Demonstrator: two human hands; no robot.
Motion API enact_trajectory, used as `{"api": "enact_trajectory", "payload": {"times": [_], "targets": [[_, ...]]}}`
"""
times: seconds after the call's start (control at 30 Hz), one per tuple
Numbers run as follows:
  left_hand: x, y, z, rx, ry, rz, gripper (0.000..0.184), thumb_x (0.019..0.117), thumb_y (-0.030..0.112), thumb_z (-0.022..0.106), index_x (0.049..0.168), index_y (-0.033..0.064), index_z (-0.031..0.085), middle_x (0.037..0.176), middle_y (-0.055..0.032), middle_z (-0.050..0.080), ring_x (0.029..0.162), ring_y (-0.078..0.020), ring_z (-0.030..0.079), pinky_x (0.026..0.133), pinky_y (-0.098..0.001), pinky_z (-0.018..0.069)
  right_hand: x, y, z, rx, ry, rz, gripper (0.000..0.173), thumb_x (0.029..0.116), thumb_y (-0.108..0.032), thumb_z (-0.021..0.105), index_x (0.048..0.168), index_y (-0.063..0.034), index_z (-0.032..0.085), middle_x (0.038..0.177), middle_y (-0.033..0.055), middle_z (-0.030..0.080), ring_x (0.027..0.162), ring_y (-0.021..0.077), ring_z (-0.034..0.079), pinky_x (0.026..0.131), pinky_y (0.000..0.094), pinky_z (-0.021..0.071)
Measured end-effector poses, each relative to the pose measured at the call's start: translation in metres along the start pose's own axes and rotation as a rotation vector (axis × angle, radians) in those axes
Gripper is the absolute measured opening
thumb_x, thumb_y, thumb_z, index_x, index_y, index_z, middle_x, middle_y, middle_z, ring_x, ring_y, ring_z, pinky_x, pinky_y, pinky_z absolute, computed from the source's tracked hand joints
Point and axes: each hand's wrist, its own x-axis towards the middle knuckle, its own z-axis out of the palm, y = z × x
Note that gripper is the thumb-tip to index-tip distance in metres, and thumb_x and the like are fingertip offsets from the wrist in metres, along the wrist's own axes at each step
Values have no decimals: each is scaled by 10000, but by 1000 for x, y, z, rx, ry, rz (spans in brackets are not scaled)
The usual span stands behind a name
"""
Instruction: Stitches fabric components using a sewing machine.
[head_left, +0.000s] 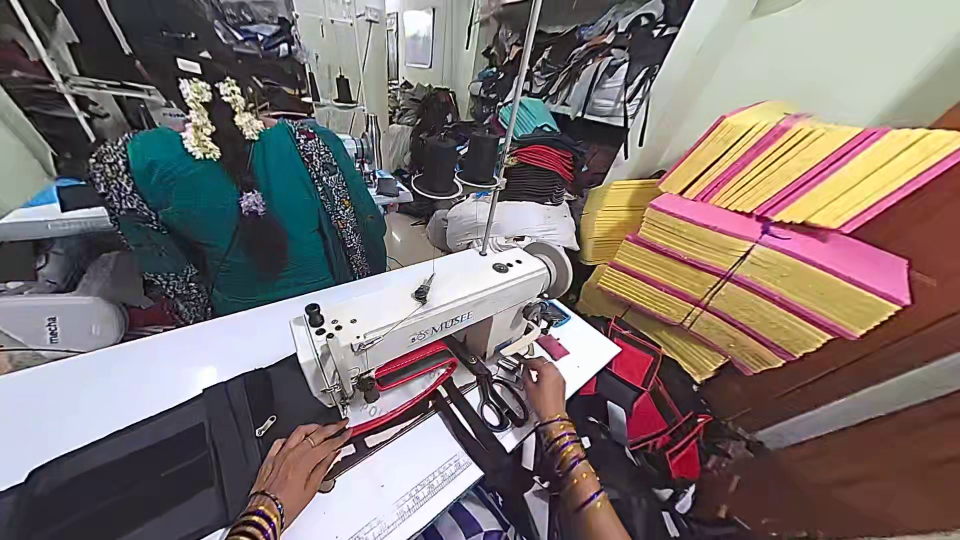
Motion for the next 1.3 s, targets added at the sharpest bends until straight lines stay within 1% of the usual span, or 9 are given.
{"api": "enact_trajectory", "payload": {"times": [0.2, 0.37, 0.47, 0.53, 0.6, 0.7, 0.97, 1.1, 1.3], "targets": [[-2, 3, 2, 13, -16, -50, 328, 954, 81, 582, 1214, 143, 772, 1297, -62, 713, 1192, -434, 641, 859, -676, 457, 47, 24, -3, -78, -270, 156, 305, 968, -162, 674, 1129, 96, 702, 1166, 316, 671, 1164, 457, 622, 1042, 587, 431], [2, 13, -5, 11, -94, -138, 348, 965, 75, 603, 1286, 131, 725, 1351, -56, 682, 1268, -409, 599, 945, -668, 437, 27, 20, -10, -48, -67, 178, 229, 965, -89, 650, 1095, 84, 723, 1155, 326, 672, 1103, 474, 648, 974, 623, 466], [5, 21, -15, 9, -171, -195, 335, 998, 95, 584, 1295, 156, 726, 1389, -40, 658, 1324, -371, 562, 1011, -637, 414, -21, -15, 4, -103, 208, -143, 175, 922, -56, 641, 939, 87, 741, 955, 325, 689, 865, 504, 693, 725, 644, 523], [6, 24, -19, 1, -236, -225, 348, 1023, 90, 539, 1314, 168, 713, 1425, -32, 631, 1362, -344, 529, 1055, -611, 386, -62, -51, 37, -107, 288, -429, 134, 870, -54, 663, 822, 48, 736, 817, 255, 701, 722, 433, 716, 581, 574, 557], [6, 24, -20, -1, -263, -234, 353, 1038, 102, 516, 1332, 167, 700, 1447, -33, 614, 1374, -330, 519, 1064, -597, 375, -99, -85, 75, -49, 237, -680, 135, 812, -78, 656, 730, 1, 729, 741, 185, 704, 646, 351, 719, 524, 483, 570], [8, 25, -23, -7, -294, -250, 354, 1062, 141, 494, 1365, 171, 675, 1476, -17, 590, 1400, -306, 495, 1087, -575, 356, -120, -120, 114, 9, 119, -880, 121, 776, -83, 649, 713, -26, 736, 681, 140, 684, 604, 304, 700, 489, 413, 542], [7, 23, -24, -45, -280, -243, 357, 1074, 174, 476, 1377, 167, 664, 1467, -7, 598, 1407, -290, 488, 1091, -562, 353, -110, -157, 124, -40, -118, -737, 226, 855, -50, 677, 1039, -20, 804, 813, 215, 724, 720, 386, 731, 601, 504, 576], [6, 21, -24, -67, -270, -244, 358, 1075, 177, 471, 1374, 171, 667, 1455, 2, 608, 1403, -288, 491, 1095, -557, 351, -112, -153, 126, 11, -46, -767, 265, 828, -64, 652, 1037, -32, 811, 710, 173, 692, 602, 343, 700, 514, 477, 546], [6, 19, -23, -86, -282, -249, 349, 1077, 190, 474, 1358, 175, 680, 1458, 0, 606, 1399, -277, 496, 1093, -552, 351, -110, -159, 120, -49, -205, -687, 232, 889, -72, 640, 1054, -17, 795, 827, 199, 736, 725, 386, 734, 601, 523, 570]]}}
